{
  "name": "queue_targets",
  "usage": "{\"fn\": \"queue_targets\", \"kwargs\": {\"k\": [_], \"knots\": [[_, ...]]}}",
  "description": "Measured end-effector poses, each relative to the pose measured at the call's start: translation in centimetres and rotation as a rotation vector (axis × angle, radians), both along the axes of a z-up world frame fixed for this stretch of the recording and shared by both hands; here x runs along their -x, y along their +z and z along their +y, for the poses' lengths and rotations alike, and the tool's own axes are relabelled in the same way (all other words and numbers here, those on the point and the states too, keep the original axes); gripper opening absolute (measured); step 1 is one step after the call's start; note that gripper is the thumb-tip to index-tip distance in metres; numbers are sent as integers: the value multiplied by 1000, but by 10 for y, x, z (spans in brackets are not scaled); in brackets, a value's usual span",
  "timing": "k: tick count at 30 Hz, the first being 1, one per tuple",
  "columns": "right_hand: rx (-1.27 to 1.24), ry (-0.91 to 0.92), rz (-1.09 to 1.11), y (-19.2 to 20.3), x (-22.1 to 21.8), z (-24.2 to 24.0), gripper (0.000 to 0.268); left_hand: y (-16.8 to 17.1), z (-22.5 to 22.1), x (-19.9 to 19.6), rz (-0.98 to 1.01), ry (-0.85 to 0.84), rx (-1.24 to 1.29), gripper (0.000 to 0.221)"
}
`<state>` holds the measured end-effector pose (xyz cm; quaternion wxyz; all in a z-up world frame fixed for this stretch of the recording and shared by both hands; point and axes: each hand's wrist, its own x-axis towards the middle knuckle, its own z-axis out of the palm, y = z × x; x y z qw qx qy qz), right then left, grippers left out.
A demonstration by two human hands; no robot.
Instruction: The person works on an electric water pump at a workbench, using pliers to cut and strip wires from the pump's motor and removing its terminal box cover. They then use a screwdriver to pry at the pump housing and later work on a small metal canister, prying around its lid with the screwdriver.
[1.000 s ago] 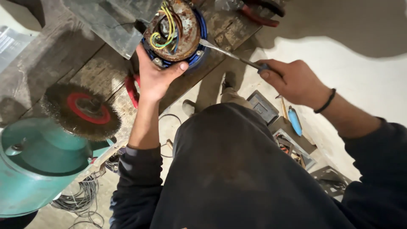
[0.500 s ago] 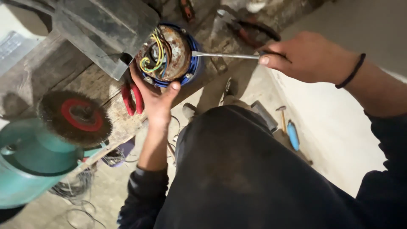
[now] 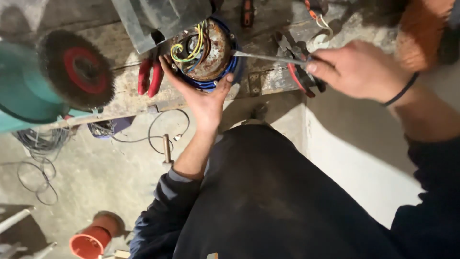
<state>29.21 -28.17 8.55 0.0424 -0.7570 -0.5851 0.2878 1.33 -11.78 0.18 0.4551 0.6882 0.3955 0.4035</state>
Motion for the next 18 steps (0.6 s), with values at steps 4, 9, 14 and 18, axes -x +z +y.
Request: {"fn": "queue_targets", "kwargs": {"k": [4, 9, 14, 18], "knots": [[-152, -18, -55, -14, 18, -15, 35, 1, 0, 1, -80, -33, 85, 127], [-498, -81, -111, -62, 49, -22, 28, -2, 3, 1, -143, -59, 99, 121], [-674, -207, -71, -68, 89, -23, 25, -5, 27, 15, -139, -139, 62, 120], [-595, -320, 116, -63, 112, -33, 16, 3, 52, 26, -181, -337, 161, 122]]}}
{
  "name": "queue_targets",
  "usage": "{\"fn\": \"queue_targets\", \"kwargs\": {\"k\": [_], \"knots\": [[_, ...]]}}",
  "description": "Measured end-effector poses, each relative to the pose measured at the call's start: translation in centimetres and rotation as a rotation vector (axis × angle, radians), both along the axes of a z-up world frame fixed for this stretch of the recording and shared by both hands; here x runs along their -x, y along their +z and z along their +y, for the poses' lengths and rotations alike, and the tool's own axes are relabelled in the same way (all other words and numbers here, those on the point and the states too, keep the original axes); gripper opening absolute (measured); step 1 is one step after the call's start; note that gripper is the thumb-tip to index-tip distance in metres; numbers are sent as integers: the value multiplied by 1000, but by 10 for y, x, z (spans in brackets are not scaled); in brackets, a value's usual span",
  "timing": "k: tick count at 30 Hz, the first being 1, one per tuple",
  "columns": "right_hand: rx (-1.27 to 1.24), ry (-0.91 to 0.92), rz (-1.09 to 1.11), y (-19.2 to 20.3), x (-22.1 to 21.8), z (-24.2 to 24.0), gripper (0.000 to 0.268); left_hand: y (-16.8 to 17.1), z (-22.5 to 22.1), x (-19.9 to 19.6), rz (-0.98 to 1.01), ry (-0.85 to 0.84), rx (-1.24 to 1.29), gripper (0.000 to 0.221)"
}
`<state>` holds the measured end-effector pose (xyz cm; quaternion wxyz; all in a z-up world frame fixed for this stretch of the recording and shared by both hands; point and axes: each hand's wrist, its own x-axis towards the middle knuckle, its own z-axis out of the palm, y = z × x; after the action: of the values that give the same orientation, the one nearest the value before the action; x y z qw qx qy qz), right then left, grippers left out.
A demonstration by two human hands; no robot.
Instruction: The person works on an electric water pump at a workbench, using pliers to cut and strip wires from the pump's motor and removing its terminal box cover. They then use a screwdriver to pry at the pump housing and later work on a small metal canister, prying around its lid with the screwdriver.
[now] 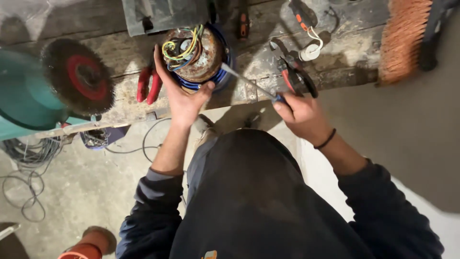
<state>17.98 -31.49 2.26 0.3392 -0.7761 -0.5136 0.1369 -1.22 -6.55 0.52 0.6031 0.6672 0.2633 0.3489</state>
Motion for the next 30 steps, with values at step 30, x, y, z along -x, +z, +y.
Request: {"fn": "queue_targets", "kwargs": {"k": [30], "knots": [[235, 28, 309, -28, 3, -1, 32, 43, 35, 29, 289, -136, -178, 139]]}}
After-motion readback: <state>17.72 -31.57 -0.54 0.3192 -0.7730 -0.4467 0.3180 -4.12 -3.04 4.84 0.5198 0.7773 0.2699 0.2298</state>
